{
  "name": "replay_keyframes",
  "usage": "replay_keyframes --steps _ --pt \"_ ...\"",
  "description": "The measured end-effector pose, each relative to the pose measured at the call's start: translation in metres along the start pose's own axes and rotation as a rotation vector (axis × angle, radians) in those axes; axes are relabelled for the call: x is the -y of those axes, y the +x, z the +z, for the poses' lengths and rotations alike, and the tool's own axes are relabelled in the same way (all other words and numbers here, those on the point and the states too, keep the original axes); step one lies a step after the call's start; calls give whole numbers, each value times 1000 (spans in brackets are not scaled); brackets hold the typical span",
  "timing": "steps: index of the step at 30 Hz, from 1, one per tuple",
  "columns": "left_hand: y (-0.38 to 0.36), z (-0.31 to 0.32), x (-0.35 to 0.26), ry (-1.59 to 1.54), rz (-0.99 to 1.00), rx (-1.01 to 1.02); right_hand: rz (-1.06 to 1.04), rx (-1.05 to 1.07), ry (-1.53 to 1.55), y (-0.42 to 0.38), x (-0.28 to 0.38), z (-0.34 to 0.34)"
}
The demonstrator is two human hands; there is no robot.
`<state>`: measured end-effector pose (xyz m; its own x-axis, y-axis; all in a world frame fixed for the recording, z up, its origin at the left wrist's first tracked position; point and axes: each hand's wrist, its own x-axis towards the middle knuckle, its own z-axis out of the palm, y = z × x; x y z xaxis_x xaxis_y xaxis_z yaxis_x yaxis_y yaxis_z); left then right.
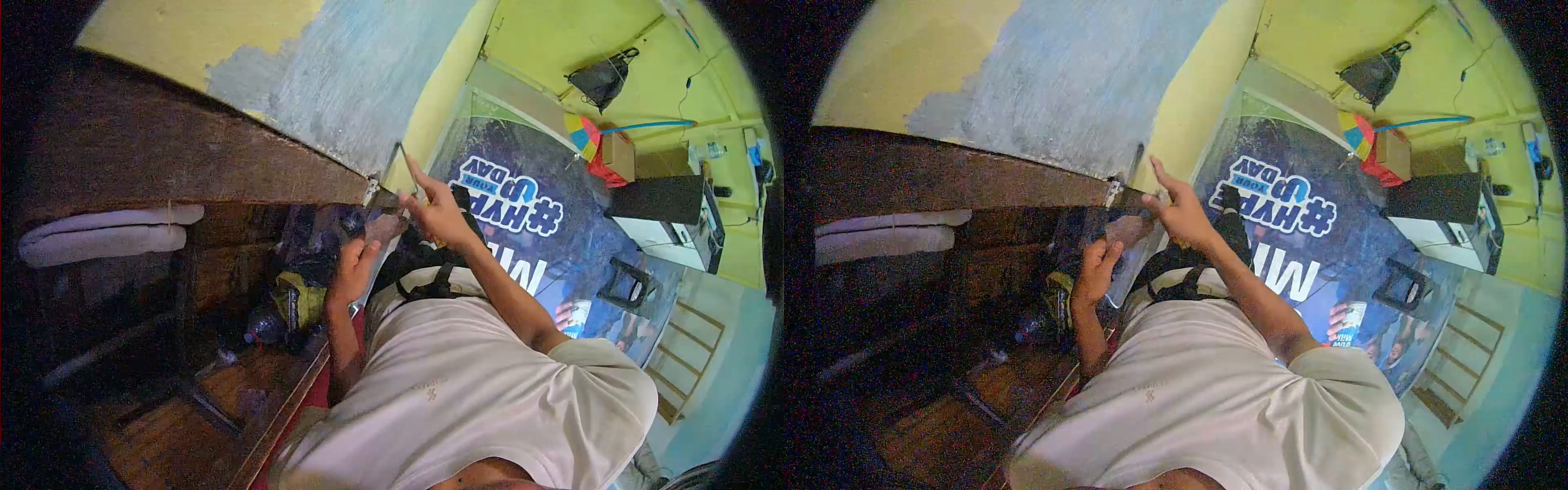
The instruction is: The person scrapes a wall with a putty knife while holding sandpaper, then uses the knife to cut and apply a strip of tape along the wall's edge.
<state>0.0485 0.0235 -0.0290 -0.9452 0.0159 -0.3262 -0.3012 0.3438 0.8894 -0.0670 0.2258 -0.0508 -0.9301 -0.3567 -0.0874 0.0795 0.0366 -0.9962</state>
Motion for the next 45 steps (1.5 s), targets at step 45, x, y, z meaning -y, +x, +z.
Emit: replay_keyframes --steps 45 --pt "0 -7 -1 -48 14 13 279 -26 180 16 15 -8"
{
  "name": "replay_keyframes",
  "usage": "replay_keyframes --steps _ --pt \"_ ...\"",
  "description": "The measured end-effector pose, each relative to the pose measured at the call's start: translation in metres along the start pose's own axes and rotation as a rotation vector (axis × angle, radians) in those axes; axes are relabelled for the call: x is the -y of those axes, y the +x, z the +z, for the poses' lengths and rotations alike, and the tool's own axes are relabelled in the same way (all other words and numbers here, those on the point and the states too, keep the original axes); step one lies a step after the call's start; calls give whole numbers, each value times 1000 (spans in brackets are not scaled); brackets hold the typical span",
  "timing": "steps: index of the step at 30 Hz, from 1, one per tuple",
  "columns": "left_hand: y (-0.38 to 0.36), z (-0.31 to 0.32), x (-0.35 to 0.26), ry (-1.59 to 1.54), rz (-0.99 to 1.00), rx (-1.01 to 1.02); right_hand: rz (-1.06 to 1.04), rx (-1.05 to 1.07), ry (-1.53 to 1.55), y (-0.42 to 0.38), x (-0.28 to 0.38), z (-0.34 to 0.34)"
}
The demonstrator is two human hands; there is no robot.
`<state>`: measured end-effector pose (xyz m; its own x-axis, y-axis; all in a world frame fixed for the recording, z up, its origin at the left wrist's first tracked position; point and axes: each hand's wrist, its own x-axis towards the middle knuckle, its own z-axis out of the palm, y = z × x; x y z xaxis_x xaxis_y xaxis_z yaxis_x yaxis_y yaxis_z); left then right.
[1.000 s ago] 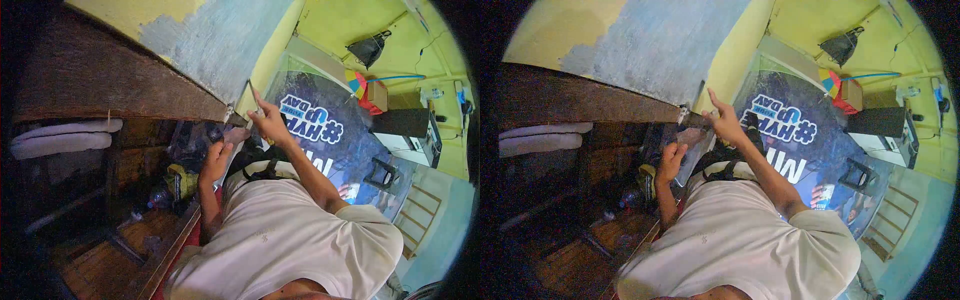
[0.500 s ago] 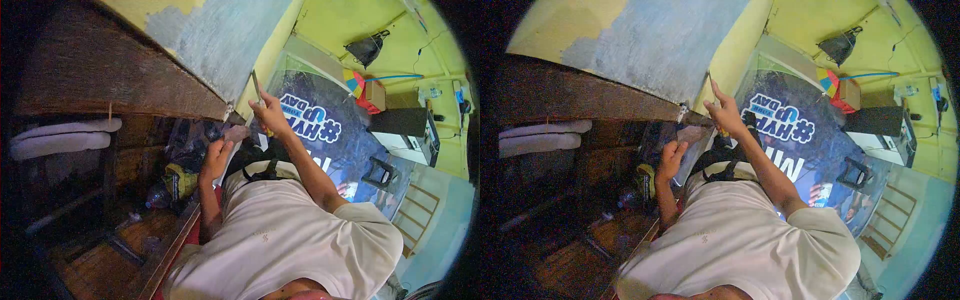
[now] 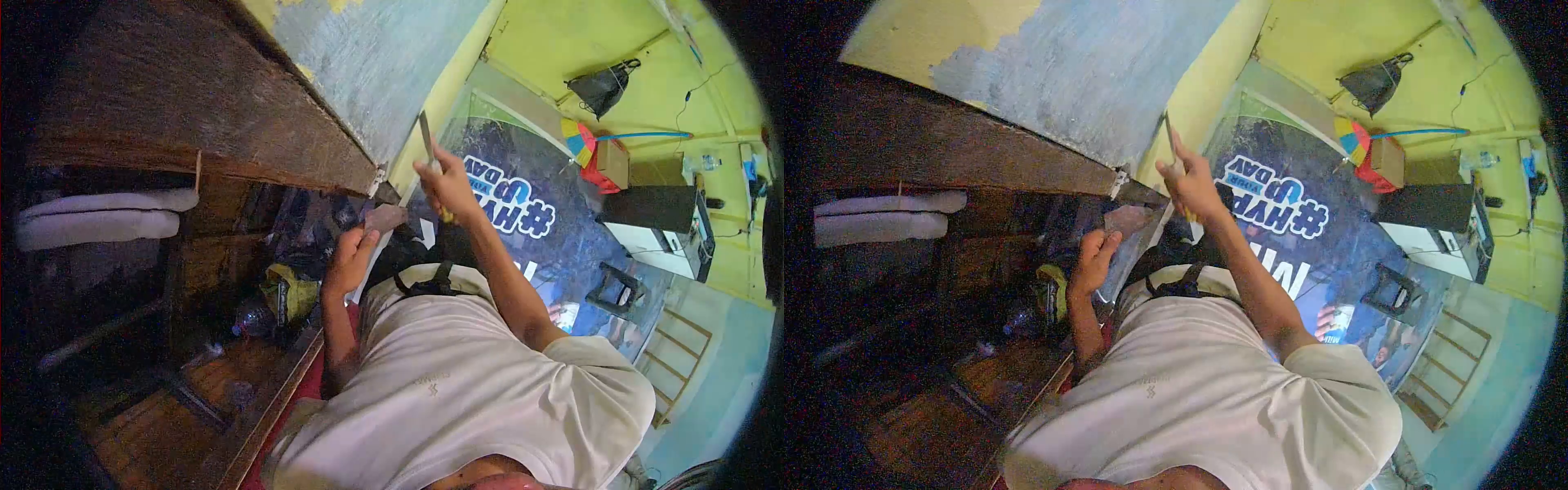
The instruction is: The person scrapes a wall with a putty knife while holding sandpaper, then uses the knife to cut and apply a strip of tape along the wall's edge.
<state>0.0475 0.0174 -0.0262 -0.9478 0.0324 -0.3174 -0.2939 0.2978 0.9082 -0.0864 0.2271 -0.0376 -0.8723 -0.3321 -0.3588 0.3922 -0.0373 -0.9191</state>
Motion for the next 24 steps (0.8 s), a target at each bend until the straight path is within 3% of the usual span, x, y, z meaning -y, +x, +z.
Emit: replay_keyframes --steps 6,9,12,15,18,21,23,24 --pt "2 -4 -14 146 -74 59 -53 41 -13 -10 0 7" --pt "2 1 -9 27 13 19 -15 -23 8 7 11 -3" --pt "6 -2 -6 182 -78 69 -41 -14 -26 -1 12 0" --pt "8 7 -6 8 157 -52 -9 13 -48 -7 14 1" --pt "12 -1 -1 192 -44 64 -8 -25 8 6 14 -7" --pt "18 0 1 440 -73 165 -9 -16 -41 -6 13 -3" --pt "15 7 -12 206 203 168 -13 17 -66 -6 11 -1" --pt "12 3 -12 235 185 241 -8 16 -36 -2 11 -2"
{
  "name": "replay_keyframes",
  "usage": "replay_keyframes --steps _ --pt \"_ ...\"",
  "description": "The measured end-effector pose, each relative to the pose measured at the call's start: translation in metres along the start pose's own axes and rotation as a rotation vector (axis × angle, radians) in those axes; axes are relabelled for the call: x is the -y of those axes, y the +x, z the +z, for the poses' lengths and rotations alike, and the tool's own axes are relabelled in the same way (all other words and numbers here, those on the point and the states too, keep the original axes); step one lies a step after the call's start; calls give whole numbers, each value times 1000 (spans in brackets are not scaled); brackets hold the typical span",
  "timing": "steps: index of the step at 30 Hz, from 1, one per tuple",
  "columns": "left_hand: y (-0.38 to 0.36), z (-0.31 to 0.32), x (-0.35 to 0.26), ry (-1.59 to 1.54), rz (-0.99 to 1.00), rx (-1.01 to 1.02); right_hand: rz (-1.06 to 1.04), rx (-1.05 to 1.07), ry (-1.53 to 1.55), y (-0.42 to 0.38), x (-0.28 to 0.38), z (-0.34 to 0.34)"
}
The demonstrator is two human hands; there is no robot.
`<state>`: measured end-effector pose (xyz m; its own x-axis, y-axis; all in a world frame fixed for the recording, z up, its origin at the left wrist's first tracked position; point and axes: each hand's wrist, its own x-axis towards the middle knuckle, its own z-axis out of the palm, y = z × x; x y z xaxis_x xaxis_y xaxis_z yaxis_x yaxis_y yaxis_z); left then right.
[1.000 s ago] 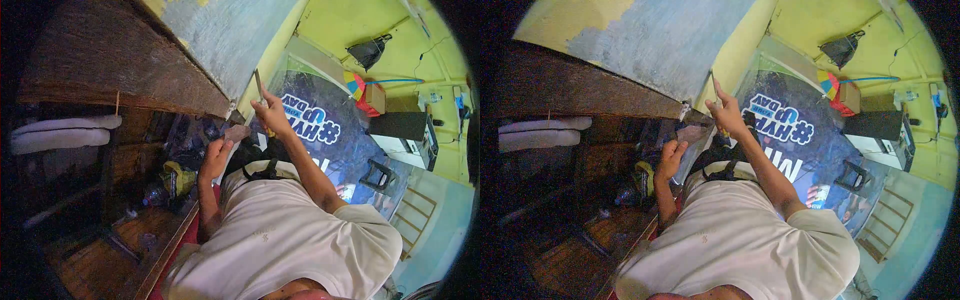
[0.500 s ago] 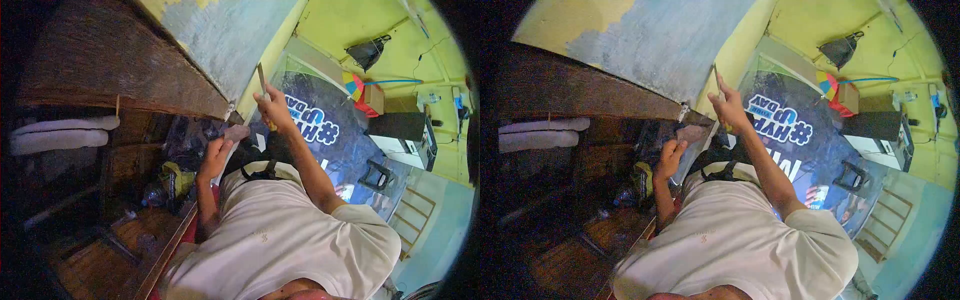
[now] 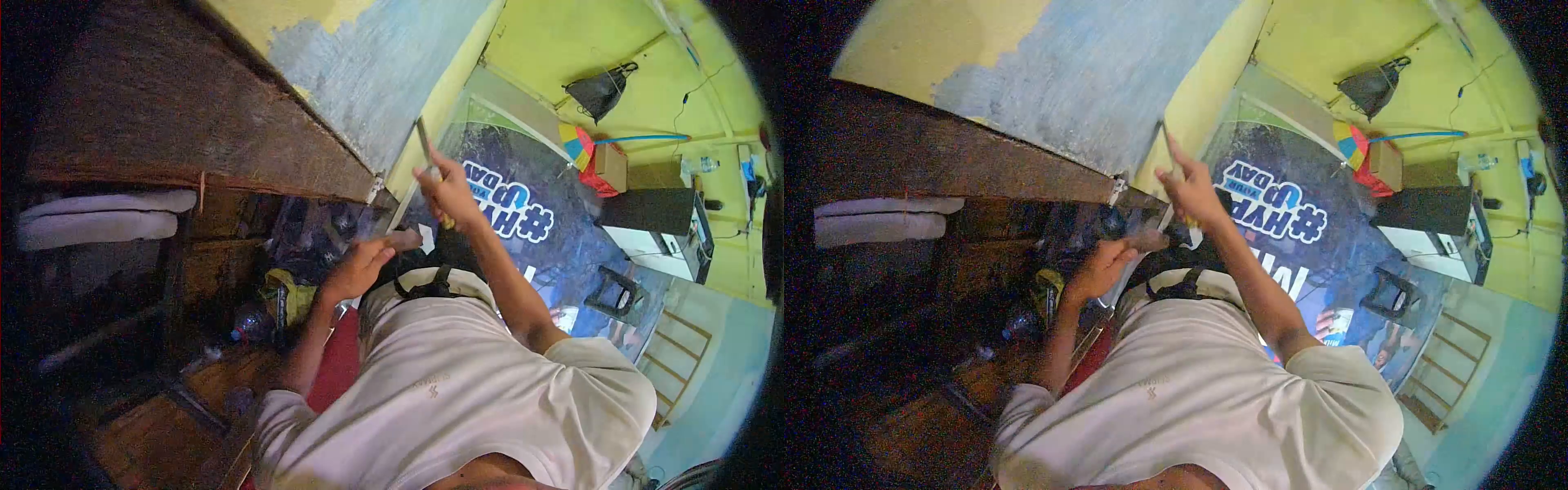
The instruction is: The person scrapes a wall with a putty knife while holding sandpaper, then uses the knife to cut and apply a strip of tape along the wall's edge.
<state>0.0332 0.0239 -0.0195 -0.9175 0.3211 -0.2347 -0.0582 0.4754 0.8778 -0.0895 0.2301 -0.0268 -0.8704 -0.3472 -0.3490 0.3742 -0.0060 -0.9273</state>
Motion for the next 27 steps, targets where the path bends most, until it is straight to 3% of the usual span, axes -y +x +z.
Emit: replay_keyframes --steps 4,7,10,15,18,21,27 --pt "-5 -5 -5 43 25 145 22 -12 -8 -3 3 -1" --pt "2 -2 1 -47 82 52 -4 13 26 -4 1 0" --pt "12 0 8 38 -166 100 -6 -16 10 13 -2 -10" --pt "13 6 -12 -81 -111 45 -116 15 -84 6 -8 -5" --pt "9 11 -12 -143 -73 4 11 42 71 2 10 -10" --pt "5 20 -13 -177 -6 -101 -16 24 68 -7 -1 1" --pt "-1 37 30 -87 -31 -196 -12 3 107 0 12 -4"
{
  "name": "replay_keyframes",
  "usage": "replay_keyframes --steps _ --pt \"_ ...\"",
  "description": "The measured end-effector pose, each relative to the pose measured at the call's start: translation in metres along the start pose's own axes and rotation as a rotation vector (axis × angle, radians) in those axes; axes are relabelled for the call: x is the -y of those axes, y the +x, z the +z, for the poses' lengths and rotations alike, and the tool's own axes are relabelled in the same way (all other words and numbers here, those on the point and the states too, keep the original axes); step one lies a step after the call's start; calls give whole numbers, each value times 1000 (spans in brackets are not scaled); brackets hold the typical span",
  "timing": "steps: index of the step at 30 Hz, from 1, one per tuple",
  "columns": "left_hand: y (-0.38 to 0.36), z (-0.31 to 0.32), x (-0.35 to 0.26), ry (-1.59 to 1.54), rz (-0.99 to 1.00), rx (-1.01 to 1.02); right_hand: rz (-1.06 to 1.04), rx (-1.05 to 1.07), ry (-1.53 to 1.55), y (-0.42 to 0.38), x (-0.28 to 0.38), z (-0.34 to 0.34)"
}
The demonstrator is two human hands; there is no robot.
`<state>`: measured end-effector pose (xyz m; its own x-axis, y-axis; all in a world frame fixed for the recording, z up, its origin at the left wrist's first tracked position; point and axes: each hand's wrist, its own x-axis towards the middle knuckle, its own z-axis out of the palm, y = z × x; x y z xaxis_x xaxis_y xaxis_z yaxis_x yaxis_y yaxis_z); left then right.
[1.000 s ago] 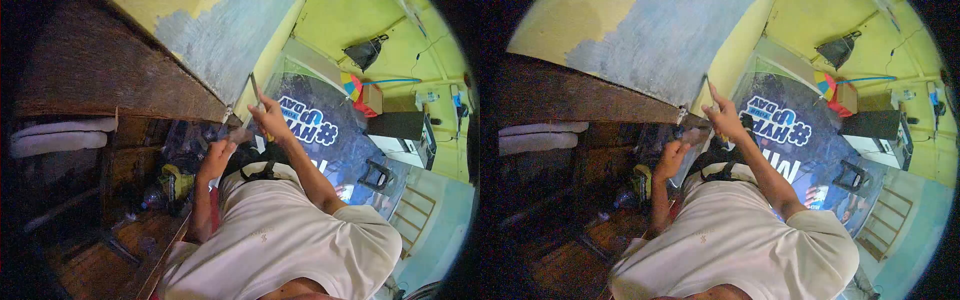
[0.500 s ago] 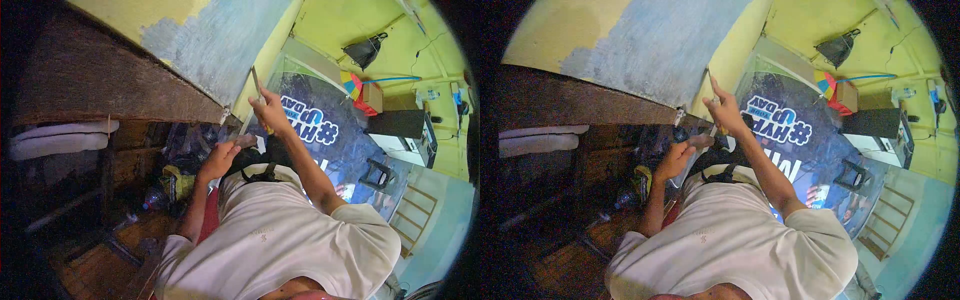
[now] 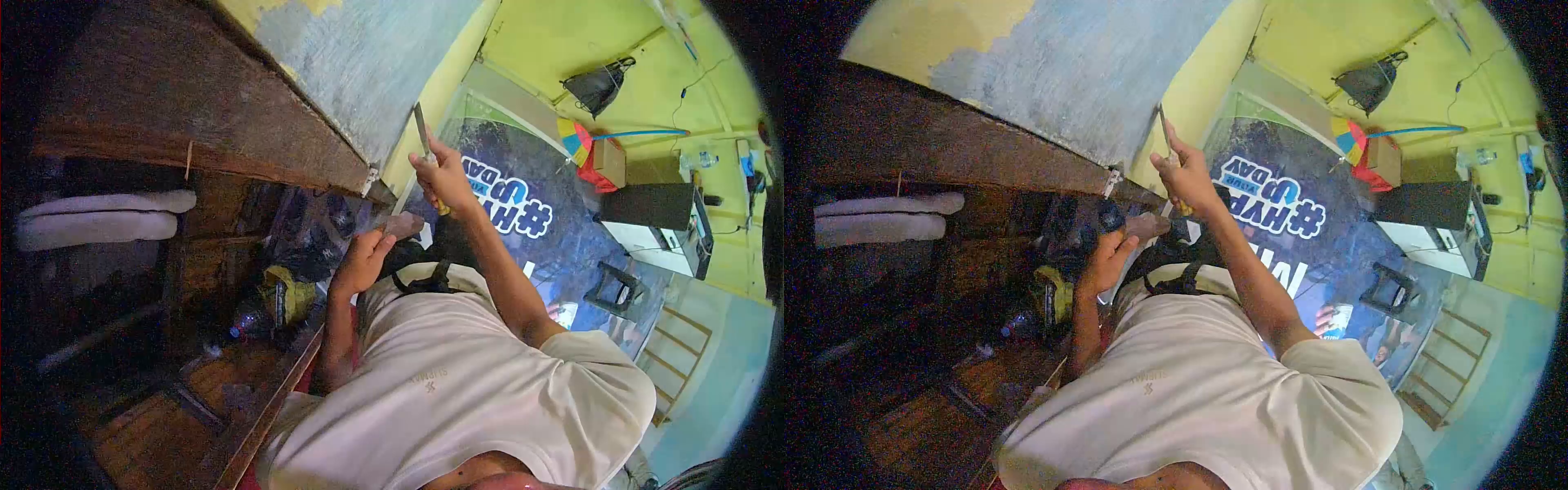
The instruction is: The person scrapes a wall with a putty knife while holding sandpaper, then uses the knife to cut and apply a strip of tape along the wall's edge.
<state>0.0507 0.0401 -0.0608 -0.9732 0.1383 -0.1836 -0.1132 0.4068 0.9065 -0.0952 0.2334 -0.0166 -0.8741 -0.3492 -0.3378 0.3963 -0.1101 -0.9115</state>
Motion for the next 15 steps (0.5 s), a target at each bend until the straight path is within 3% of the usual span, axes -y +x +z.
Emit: replay_keyframes --steps 5,8,12,15 --pt "-1 1 5 -49 -15 -5 -92 -3 -88 -2 -17 5" --pt "-3 2 4 -96 -11 -4 -13 -69 -50 11 -5 -4" --pt "0 -4 -22 -155 5 -29 -42 43 -71 -5 -11 4" --pt "2 -4 -6 -98 -28 5 5 -26 -39 11 -2 -8"
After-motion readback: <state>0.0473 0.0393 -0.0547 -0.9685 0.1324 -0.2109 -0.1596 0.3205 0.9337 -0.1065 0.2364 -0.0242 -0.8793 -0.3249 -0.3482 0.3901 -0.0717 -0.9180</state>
